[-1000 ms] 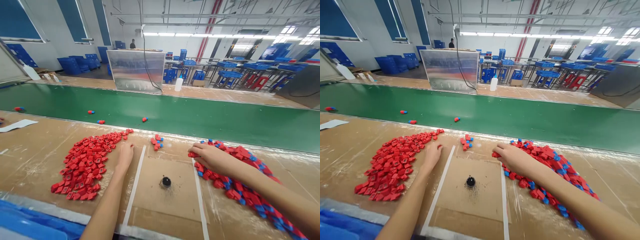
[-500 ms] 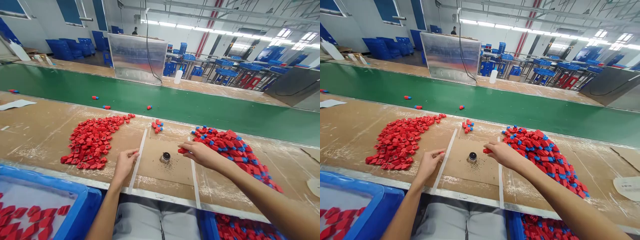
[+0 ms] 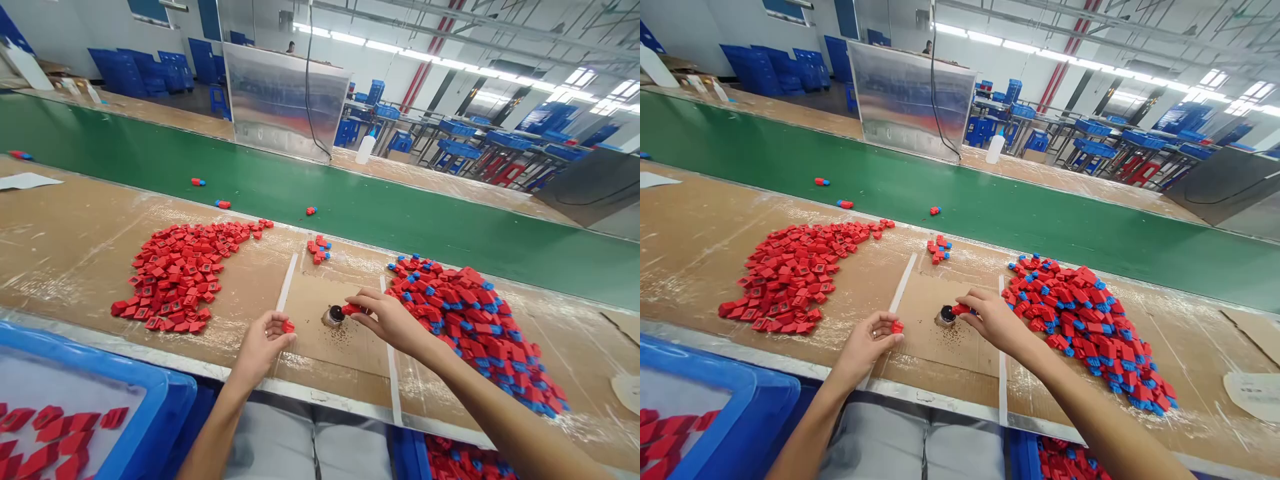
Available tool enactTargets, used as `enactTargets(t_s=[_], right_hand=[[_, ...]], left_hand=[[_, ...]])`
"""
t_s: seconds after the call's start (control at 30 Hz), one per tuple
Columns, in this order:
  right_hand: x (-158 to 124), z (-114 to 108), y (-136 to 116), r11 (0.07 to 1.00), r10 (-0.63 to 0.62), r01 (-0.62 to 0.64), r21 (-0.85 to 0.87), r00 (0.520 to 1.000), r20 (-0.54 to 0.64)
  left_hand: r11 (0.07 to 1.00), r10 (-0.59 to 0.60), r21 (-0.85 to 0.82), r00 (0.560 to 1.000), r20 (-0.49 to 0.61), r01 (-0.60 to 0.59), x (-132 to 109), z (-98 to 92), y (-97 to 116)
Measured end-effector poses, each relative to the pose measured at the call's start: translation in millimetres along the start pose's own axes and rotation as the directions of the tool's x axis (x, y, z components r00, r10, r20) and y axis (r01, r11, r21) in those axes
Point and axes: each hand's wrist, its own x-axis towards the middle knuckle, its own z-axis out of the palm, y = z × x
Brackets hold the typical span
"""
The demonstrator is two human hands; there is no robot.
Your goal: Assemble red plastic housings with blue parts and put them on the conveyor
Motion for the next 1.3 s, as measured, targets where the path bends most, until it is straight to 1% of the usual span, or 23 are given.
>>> enactTargets(t_s=[0.07,0.13,0.3,0.4,0.53,0.63,0.7,0.83,0.93,1.03,1.13,1.3], right_hand=[[0,3,1,1.000,-0.011,0.011,-0.009,1.000,0.006],[0,6,1,1.000,-0.015,0.015,-0.009,1.000,0.006],[-1,8,0,0.999,-0.037,0.037,-0.026,0.999,0.021],[-1,9,1,0.998,-0.047,0.048,-0.030,0.998,0.029],[1,8,0,0.998,-0.047,0.048,-0.032,0.998,0.032],[3,5,-1,0.999,-0.036,0.037,-0.034,0.999,0.027],[4,2,-3,0.999,-0.036,0.036,-0.028,0.999,0.019],[4,-2,-6,1.000,-0.017,0.017,0.015,1.000,-0.004],[-1,-2,-13,0.997,0.020,-0.015,0.079,0.998,-0.058],[-8,1,-25,0.985,0.040,-0.027,0.172,0.997,-0.073],[-16,9,-36,0.965,0.047,-0.030,0.260,0.997,-0.060],[-27,25,-39,0.949,0.106,-0.080,0.305,0.992,-0.068]], left_hand=[[0.999,-0.018,-0.028,0.999,0.041,0.019,0,6.4,-3],[0.999,-0.010,-0.052,0.996,0.090,0.014,-1,12.5,-3],[0.995,0.015,-0.095,0.974,0.228,0.007,-5,26.0,3],[0.995,0.019,-0.100,0.962,0.273,0.009,-8,34.0,5],[0.992,0.013,-0.120,0.959,0.282,0.022,-9,42.5,5],[0.987,-0.017,-0.148,0.963,0.268,0.059,-9,45.7,2],[0.985,-0.017,-0.160,0.963,0.270,0.062,-9,46.7,-1],[0.987,0.031,-0.159,0.965,0.262,0.011,-11,49.1,-7],[0.992,0.067,-0.115,0.969,0.238,-0.041,-12,51.2,-10],[0.996,0.079,-0.052,0.968,0.240,-0.068,-14,52.1,-10],[0.997,0.080,-0.006,0.953,0.292,-0.082,-16,51.5,-6],[0.995,0.089,0.011,0.941,0.328,-0.098,-16,49.7,-3]])
